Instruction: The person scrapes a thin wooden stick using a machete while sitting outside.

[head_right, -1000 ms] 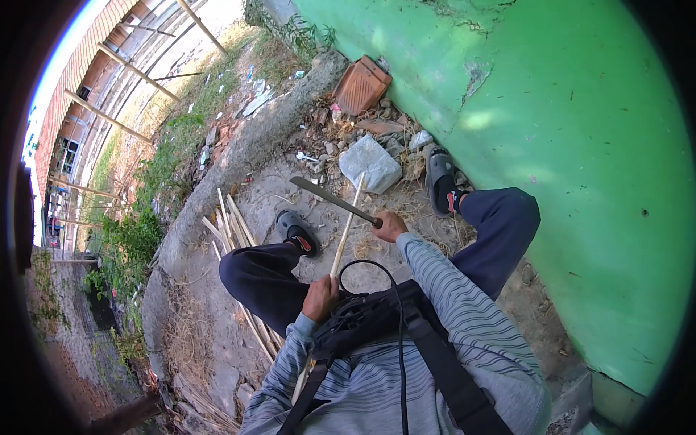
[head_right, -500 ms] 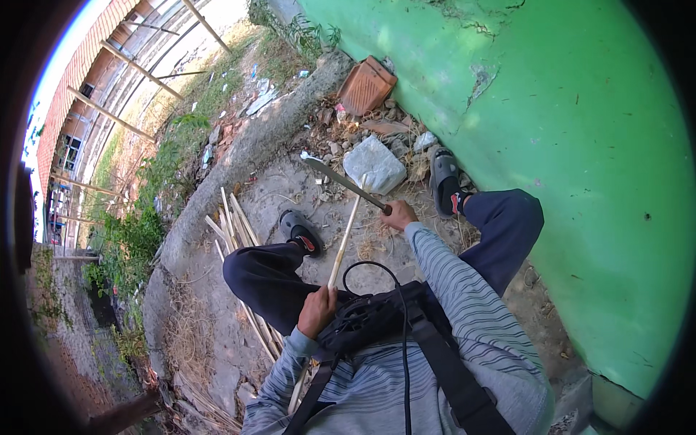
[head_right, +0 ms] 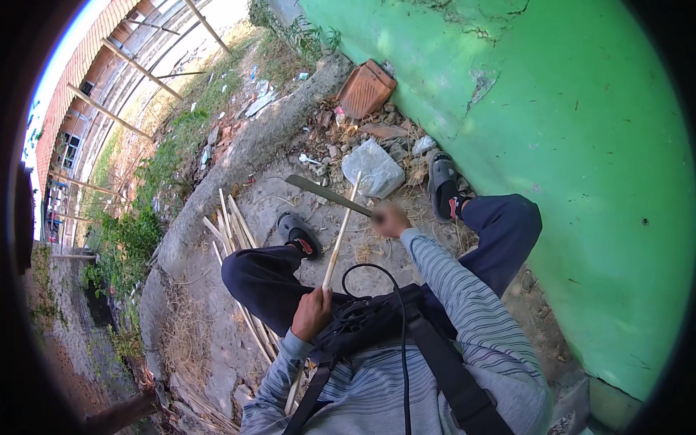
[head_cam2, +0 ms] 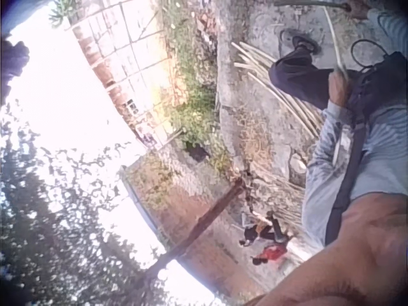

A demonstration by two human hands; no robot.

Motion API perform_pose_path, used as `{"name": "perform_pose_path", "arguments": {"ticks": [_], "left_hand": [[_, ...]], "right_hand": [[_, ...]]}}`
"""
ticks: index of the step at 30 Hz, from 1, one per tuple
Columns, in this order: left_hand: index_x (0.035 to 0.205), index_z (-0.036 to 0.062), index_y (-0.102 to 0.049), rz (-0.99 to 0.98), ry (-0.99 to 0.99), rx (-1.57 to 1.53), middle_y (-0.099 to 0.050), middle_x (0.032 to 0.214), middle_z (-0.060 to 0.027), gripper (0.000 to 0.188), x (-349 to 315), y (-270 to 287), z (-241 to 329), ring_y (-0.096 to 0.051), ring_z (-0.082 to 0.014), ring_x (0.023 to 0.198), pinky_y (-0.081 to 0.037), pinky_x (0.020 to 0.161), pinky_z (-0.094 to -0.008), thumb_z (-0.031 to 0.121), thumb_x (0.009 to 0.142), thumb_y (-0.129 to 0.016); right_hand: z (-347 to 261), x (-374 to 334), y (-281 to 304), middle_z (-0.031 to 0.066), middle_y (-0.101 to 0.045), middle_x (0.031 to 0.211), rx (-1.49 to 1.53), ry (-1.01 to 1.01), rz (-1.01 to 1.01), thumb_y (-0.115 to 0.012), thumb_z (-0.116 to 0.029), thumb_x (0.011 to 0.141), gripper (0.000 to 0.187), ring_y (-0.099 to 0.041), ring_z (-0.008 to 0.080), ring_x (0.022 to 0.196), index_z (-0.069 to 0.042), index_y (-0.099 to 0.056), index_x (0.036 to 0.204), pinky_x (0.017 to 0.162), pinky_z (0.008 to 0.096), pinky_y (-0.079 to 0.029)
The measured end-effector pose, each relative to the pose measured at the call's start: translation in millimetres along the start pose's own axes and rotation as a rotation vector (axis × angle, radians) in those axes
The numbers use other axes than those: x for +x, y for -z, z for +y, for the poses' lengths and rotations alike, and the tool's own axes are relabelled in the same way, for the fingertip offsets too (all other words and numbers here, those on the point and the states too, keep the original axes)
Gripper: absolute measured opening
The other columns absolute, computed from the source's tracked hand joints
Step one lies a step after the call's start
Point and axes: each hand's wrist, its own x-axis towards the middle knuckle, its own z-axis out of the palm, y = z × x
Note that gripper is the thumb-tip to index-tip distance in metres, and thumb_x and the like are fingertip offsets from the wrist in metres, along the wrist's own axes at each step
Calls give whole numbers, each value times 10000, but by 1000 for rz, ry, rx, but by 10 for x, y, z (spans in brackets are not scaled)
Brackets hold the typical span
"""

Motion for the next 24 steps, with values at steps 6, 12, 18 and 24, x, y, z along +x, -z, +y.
{"name": "perform_pose_path", "arguments": {"ticks": [6,12,18,24], "left_hand": [[832,14,-531,-122,116,-38,-579,679,-258,280,-221,144,18,-578,-472,655,-437,630,-579,224,1015,-555],[831,21,-516,-129,108,-57,-570,648,-256,290,-232,135,-34,-569,-477,632,-440,615,-586,236,1022,-554],[864,18,-522,-161,68,-35,-550,672,-252,300,-512,128,-139,-558,-478,649,-431,635,-573,259,1043,-519],[913,32,-532,-189,205,72,-629,728,-285,331,-321,-32,-199,-621,-501,685,-508,665,-598,335,1040,-493]], "right_hand": [[175,109,122,177,-701,762,-15,-113,48,-734,-338,771,307,-696,367,740,-36,-702,818,691,446,-535],[100,-132,-178,206,-684,762,21,15,-28,-719,-332,764,306,-685,383,746,-32,-691,814,704,460,-527],[305,-137,-135,183,-729,897,-25,-314,-43,-729,-345,764,320,-707,376,856,-80,-742,943,783,464,-555],[89,-323,-154,223,-694,815,56,-260,-59,-703,-340,801,322,-689,412,807,-23,-709,853,740,478,-529]]}}
